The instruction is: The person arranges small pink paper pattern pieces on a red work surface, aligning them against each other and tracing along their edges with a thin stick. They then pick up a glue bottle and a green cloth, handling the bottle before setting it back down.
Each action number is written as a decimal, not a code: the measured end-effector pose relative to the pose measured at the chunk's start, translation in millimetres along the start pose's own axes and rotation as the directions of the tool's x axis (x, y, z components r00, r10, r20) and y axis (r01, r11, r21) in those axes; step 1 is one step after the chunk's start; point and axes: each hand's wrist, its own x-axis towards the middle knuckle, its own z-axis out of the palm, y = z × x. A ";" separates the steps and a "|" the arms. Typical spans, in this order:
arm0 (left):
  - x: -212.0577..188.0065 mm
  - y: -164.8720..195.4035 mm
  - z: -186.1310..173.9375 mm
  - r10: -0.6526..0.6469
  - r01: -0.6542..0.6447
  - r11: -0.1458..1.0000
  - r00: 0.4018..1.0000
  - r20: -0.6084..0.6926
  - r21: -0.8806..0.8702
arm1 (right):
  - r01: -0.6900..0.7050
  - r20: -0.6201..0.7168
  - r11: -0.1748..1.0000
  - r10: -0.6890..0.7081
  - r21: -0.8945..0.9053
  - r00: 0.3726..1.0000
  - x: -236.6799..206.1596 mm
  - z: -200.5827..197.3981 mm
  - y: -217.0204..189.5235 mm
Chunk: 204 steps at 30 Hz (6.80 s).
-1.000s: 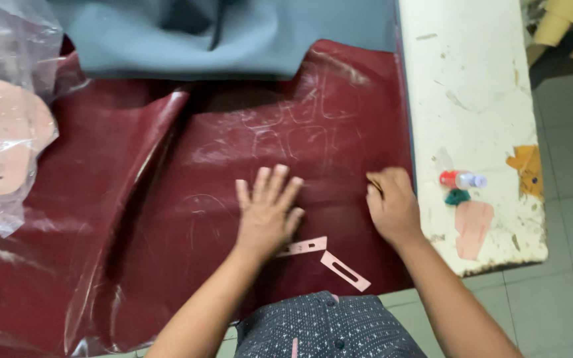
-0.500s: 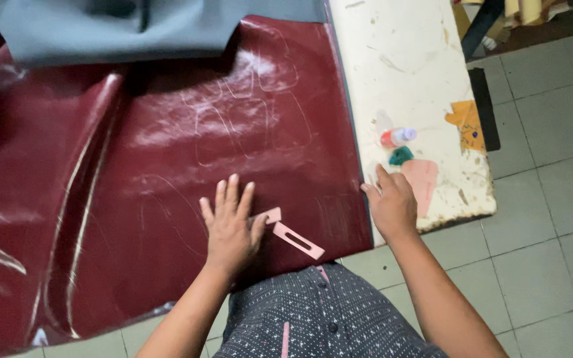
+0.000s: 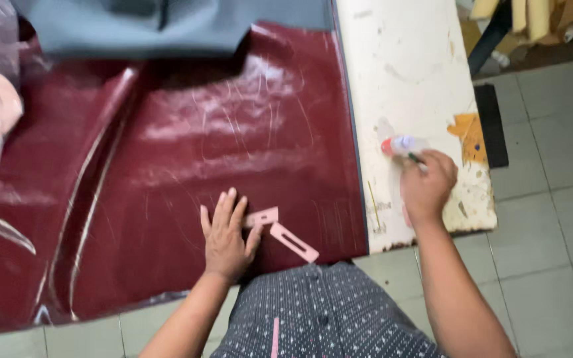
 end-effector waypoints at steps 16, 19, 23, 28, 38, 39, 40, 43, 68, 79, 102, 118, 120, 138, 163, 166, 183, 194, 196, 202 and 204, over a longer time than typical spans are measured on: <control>207.0 192.5 81.1 0.444 -0.358 0.794 0.894 0.066 -0.492 | -0.805 0.543 0.244 0.630 0.540 0.555 -74.5 -56.6 -24.9; 209.9 201.9 84.4 0.454 -0.330 0.808 0.877 0.159 -0.489 | -0.803 0.546 0.204 0.638 0.560 0.543 -81.8 -64.7 -23.9; 183.8 187.1 61.5 0.500 -0.325 0.709 0.858 0.121 -0.626 | -0.765 0.491 0.216 0.655 0.607 0.574 -76.9 -68.8 -22.4; 144.5 162.0 14.0 0.507 -0.378 0.671 0.861 0.023 -0.638 | -0.667 0.407 0.301 0.602 0.681 0.687 -57.1 -62.1 -34.5; 116.0 127.0 -45.4 0.443 -0.475 0.829 0.880 -0.172 -0.296 | -0.643 0.560 0.255 0.331 0.722 0.760 -41.4 -36.0 -91.7; 115.1 123.9 -51.1 0.450 -0.480 0.838 0.877 -0.170 -0.259 | -0.654 0.582 0.204 0.319 0.728 0.748 -41.7 -34.1 -95.3; 113.6 121.3 -56.6 0.470 -0.502 0.838 0.863 -0.182 -0.216 | -0.670 0.608 0.150 0.314 0.727 0.729 -42.0 -32.3 -98.4; 112.4 115.1 -72.2 0.537 -0.560 0.823 0.821 -0.195 -0.095 | -0.696 0.673 -0.025 0.282 0.718 0.684 -42.2 -25.6 -105.3; 108.5 72.6 -104.6 0.576 -0.575 0.817 0.812 -0.094 0.047 | -0.752 0.788 -0.238 0.143 0.615 0.599 -43.9 5.6 -154.0; 90.6 -23.2 -37.1 0.044 -0.138 0.900 0.972 -0.229 -0.413 | -0.329 0.506 0.875 0.115 0.356 0.855 -4.6 49.7 -128.0; 82.3 -104.2 4.9 -0.110 0.035 0.976 0.933 -0.343 -0.217 | 0.177 0.347 0.967 -0.232 0.185 0.909 2.5 98.8 -116.1; 84.0 -101.6 1.6 -0.085 0.021 0.983 0.930 -0.357 -0.180 | 0.172 0.381 0.949 -0.267 0.264 0.885 25.6 103.0 -116.0; 85.4 -101.3 1.0 -0.080 0.016 0.985 0.927 -0.366 -0.174 | 0.253 0.375 0.920 -0.357 0.299 0.855 26.8 105.4 -115.2; 85.8 -100.5 -0.3 -0.112 0.059 0.984 0.939 -0.325 -0.168 | 0.139 0.313 0.969 -0.200 0.206 0.928 53.9 116.9 -109.7; 88.6 -100.6 -2.0 -0.093 0.042 0.987 0.934 -0.345 -0.154 | 0.201 0.411 0.945 -0.295 0.257 0.863 83.8 149.3 -115.3; 88.1 -100.1 -1.9 -0.108 0.054 0.985 0.936 -0.336 -0.166 | 0.135 0.408 0.972 -0.204 0.191 0.890 84.7 154.9 -114.3; 87.8 -100.5 -3.0 -0.100 0.049 0.987 0.933 -0.345 -0.154 | 0.288 0.269 0.951 -0.309 0.116 0.912 74.1 176.7 -128.5; 87.8 -100.5 -4.0 -0.123 0.079 0.985 0.944 -0.307 -0.152 | 0.383 0.293 0.890 -0.445 0.246 0.846 81.1 172.1 -140.1; 89.0 -100.7 -3.6 -0.117 0.074 0.986 0.942 -0.314 -0.147 | 0.429 0.300 0.865 -0.495 0.262 0.815 89.9 168.2 -144.2; 88.1 -99.6 -4.1 -0.122 0.074 0.985 0.941 -0.315 -0.158 | 0.464 0.443 0.842 -0.540 0.276 0.716 85.7 144.2 -160.0; 88.3 -100.4 -3.9 -0.111 0.063 0.986 0.938 -0.328 -0.154 | 0.485 0.353 0.746 -0.652 0.456 0.671 80.2 139.4 -161.2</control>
